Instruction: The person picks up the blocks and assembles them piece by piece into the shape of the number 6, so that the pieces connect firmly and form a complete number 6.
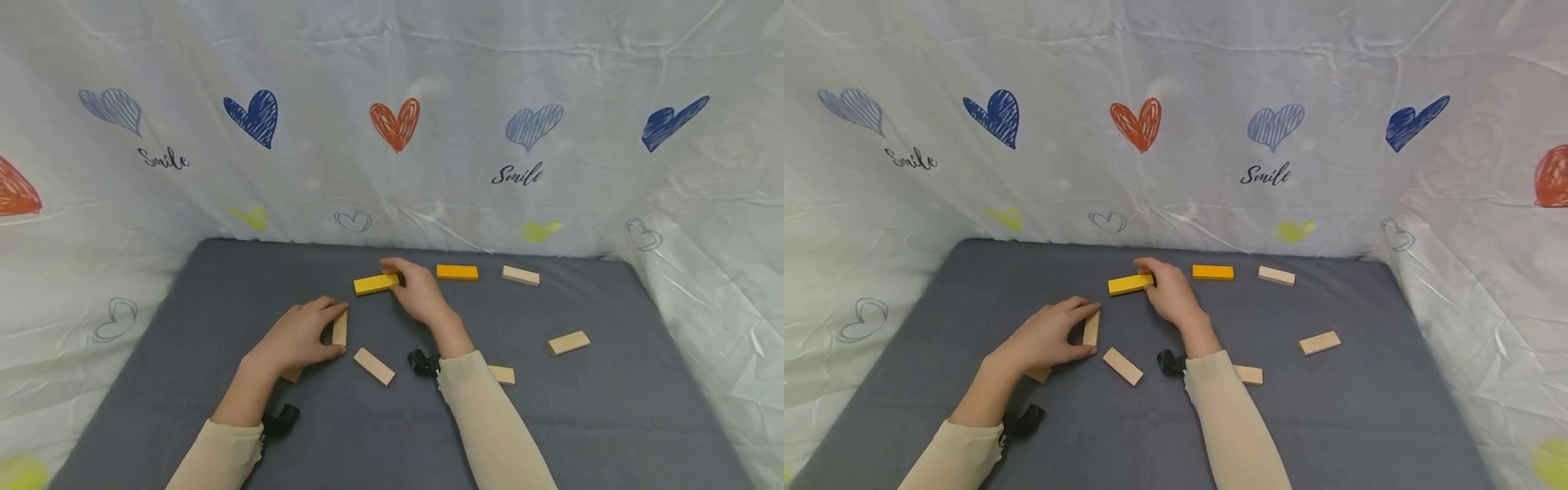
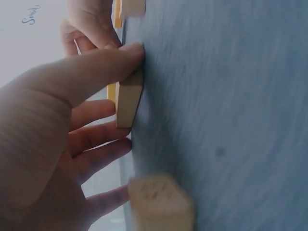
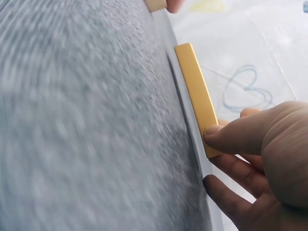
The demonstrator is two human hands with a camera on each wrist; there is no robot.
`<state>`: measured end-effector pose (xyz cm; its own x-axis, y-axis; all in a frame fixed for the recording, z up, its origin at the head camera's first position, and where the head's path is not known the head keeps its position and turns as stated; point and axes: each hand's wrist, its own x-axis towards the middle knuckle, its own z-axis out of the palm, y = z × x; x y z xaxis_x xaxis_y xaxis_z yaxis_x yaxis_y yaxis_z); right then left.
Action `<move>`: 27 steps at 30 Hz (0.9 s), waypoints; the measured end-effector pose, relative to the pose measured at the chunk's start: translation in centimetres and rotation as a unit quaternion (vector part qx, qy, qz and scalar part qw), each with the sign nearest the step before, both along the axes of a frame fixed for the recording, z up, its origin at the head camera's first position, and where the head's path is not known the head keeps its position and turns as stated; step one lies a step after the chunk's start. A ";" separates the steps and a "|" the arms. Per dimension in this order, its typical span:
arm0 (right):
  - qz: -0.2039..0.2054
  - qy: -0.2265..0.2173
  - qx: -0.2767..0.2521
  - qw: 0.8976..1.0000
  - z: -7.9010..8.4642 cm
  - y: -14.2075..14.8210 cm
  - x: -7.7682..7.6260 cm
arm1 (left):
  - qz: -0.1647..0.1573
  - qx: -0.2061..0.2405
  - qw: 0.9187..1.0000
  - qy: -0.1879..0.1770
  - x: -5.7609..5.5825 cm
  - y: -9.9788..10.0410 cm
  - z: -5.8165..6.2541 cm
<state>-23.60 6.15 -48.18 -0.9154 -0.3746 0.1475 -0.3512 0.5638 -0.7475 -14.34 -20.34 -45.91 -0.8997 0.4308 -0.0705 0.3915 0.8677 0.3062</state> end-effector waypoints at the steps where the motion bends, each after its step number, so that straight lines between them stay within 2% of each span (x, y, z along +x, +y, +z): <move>1: -0.002 -0.002 -0.003 1.000 0.1 0.2 0.1 | 0.006 0.003 1.000 0.007 0.2 0.3 -0.1; 7: 0.008 -0.017 0.000 1.000 0.3 1.0 0.6 | 0.049 0.031 0.997 0.042 1.6 1.7 -0.6; 11: 0.014 -0.016 -0.004 1.000 0.3 1.3 0.8 | 0.065 0.061 0.995 0.043 2.2 2.3 -0.8; 16: 0.016 -0.015 -0.002 1.000 0.1 1.5 0.7 | 0.069 0.084 0.994 0.028 2.7 2.2 -1.1; 20: 0.023 -0.014 0.000 1.000 0.0 1.5 0.6 | 0.067 0.107 0.992 0.030 3.0 1.8 -1.5; 27: 0.025 -0.004 0.001 1.000 -0.1 1.1 0.5 | 0.065 0.160 0.985 0.030 3.2 1.8 -2.9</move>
